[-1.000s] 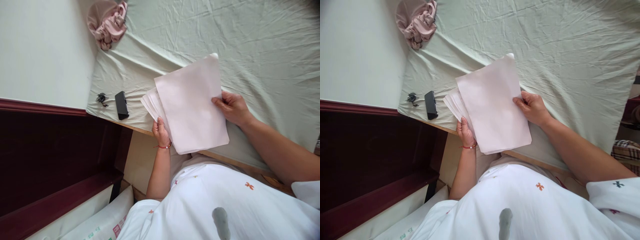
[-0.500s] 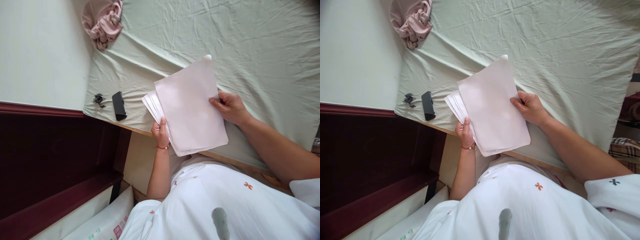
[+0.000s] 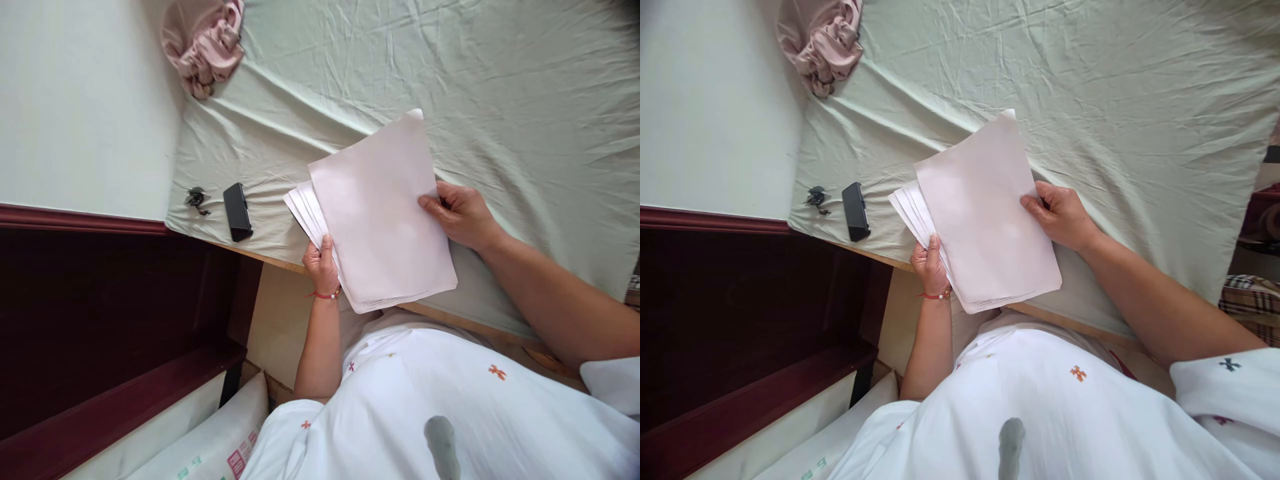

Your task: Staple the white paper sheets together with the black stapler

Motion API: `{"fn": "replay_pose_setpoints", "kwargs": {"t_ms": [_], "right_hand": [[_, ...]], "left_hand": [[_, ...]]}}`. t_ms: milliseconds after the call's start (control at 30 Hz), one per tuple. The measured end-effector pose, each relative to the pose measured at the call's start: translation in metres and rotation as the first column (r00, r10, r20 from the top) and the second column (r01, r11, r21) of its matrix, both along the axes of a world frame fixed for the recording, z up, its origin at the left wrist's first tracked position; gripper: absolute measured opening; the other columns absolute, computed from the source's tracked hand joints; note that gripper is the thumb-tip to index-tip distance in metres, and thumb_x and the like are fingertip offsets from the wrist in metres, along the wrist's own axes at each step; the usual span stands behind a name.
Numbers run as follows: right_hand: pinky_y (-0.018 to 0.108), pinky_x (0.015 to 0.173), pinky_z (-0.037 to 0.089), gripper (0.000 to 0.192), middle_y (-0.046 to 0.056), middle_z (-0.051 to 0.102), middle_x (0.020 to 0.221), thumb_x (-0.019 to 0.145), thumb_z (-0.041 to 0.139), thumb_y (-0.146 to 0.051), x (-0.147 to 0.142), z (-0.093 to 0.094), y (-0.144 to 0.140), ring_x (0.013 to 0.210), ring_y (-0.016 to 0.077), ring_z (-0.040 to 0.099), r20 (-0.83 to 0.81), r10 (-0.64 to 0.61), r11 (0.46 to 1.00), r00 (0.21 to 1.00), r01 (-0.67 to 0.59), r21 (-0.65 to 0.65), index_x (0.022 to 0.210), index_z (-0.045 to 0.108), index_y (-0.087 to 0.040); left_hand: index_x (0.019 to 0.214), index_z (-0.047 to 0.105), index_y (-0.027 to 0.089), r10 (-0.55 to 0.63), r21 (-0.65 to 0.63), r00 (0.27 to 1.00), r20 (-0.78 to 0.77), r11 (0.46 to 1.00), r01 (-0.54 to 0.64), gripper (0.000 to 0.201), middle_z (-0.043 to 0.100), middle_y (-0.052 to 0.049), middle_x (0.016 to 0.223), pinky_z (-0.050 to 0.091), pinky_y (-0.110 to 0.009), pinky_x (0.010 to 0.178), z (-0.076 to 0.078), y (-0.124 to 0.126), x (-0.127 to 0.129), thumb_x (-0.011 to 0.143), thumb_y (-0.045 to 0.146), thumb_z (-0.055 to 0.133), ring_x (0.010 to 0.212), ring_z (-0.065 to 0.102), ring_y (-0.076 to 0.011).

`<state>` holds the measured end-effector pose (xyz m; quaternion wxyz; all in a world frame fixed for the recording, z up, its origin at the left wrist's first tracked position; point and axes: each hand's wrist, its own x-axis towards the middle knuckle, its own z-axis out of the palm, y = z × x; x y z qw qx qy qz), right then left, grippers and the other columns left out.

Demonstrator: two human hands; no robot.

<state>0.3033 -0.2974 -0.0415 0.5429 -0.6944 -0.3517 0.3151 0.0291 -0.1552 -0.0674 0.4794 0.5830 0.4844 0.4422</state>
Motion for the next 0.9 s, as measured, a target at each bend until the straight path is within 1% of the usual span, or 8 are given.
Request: {"fn": "replay_pose_setpoints", "kwargs": {"t_ms": [200, 433, 500, 567, 633, 700, 800, 900], "right_hand": [[0.035, 0.062, 0.034, 0.039, 0.001, 0.051, 0.069, 0.095, 0.087, -0.047, 0.000, -0.001, -0.001, 0.076, 0.0216, 0.051, -0.010, 0.000, 1.000, 1.000, -0.001, -0.011, 0.078, 0.059, -0.027], [0.035, 0.061, 0.029, 0.050, 0.000, 0.043, 0.066, 0.094, 0.090, -0.052, 0.001, -0.002, -0.001, 0.067, 0.0172, 0.039, -0.026, -0.002, 1.000, 1.000, 0.001, -0.020, 0.072, 0.054, -0.026], [0.034, 0.059, 0.032, 0.043, 0.000, 0.052, 0.068, 0.093, 0.092, -0.055, 0.001, 0.000, 0.000, 0.066, 0.0175, 0.044, -0.035, -0.003, 1.000, 0.999, 0.003, -0.014, 0.079, 0.063, -0.026], [0.033, 0.059, 0.038, 0.037, 0.001, 0.064, 0.074, 0.088, 0.096, -0.057, 0.002, 0.001, 0.001, 0.069, 0.0196, 0.054, -0.074, 0.011, 1.000, 0.997, -0.012, -0.012, 0.096, 0.076, -0.027], [0.033, 0.060, 0.046, 0.050, 0.003, 0.076, 0.084, 0.080, 0.103, -0.058, 0.002, 0.004, 0.002, 0.075, 0.0229, 0.064, -0.140, 0.028, 1.000, 0.990, -0.028, -0.001, 0.112, 0.081, -0.027], [0.034, 0.063, 0.055, 0.062, 0.004, 0.083, 0.096, 0.071, 0.108, -0.058, 0.001, 0.007, 0.002, 0.083, 0.0263, 0.072, -0.224, 0.043, 0.999, 0.974, -0.037, 0.030, 0.118, 0.082, -0.026], [0.038, 0.069, 0.066, 0.064, 0.006, 0.087, 0.105, 0.065, 0.110, -0.060, -0.002, 0.011, 0.001, 0.090, 0.0299, 0.080, -0.374, 0.121, 0.992, 0.919, -0.104, 0.065, 0.112, 0.085, -0.025], [0.042, 0.070, 0.070, 0.055, 0.007, 0.087, 0.097, 0.067, 0.109, -0.065, -0.004, 0.012, -0.003, 0.084, 0.0306, 0.082, -0.483, 0.181, 0.982, 0.857, -0.184, 0.042, 0.094, 0.086, -0.023]], "left_hand": [[0.105, 0.088, 0.023, 0.003, 0.009, 1.000, -0.009, 1.000, -0.003, 0.047, 0.088, -0.005, 0.111, 0.064, -0.032, 0.096, 0.000, 0.000, -0.001, 0.091, 0.068, 0.088, 0.109, 0.082, -0.0250], [0.105, 0.090, 0.023, -0.002, -0.011, 1.000, 0.026, 1.000, 0.002, 0.055, 0.090, -0.005, 0.109, 0.065, -0.035, 0.102, 0.001, 0.000, 0.001, 0.085, 0.075, 0.092, 0.111, 0.083, -0.0264], [0.106, 0.090, 0.023, 0.007, -0.021, 0.998, 0.057, 1.000, -0.005, 0.059, 0.090, -0.005, 0.109, 0.066, -0.036, 0.104, 0.003, -0.001, 0.002, 0.083, 0.078, 0.093, 0.115, 0.083, -0.0274], [0.106, 0.090, 0.023, 0.014, -0.031, 0.995, 0.100, 0.999, -0.011, 0.063, 0.090, -0.006, 0.109, 0.066, -0.037, 0.107, 0.006, -0.002, 0.002, 0.080, 0.080, 0.094, 0.121, 0.083, -0.0287], [0.105, 0.091, 0.024, 0.010, -0.049, 0.992, 0.125, 0.999, -0.004, 0.065, 0.091, -0.007, 0.111, 0.067, -0.037, 0.109, 0.010, -0.003, 0.002, 0.077, 0.082, 0.096, 0.126, 0.083, -0.0299], [0.105, 0.091, 0.024, 0.005, -0.072, 0.991, 0.137, 0.997, 0.004, 0.066, 0.092, -0.008, 0.113, 0.067, -0.038, 0.111, 0.013, -0.004, 0.002, 0.074, 0.083, 0.097, 0.128, 0.083, -0.0304], [0.107, 0.092, 0.026, 0.024, -0.104, 0.986, 0.162, 0.995, -0.007, 0.070, 0.092, -0.006, 0.112, 0.066, -0.037, 0.112, 0.014, -0.005, 0.004, 0.071, 0.085, 0.098, 0.127, 0.083, -0.0291], [0.107, 0.090, 0.026, 0.008, -0.137, 0.986, 0.168, 0.991, 0.015, 0.072, 0.091, -0.006, 0.109, 0.066, -0.037, 0.108, 0.012, -0.006, 0.007, 0.069, 0.087, 0.098, 0.121, 0.084, -0.0276]]}}
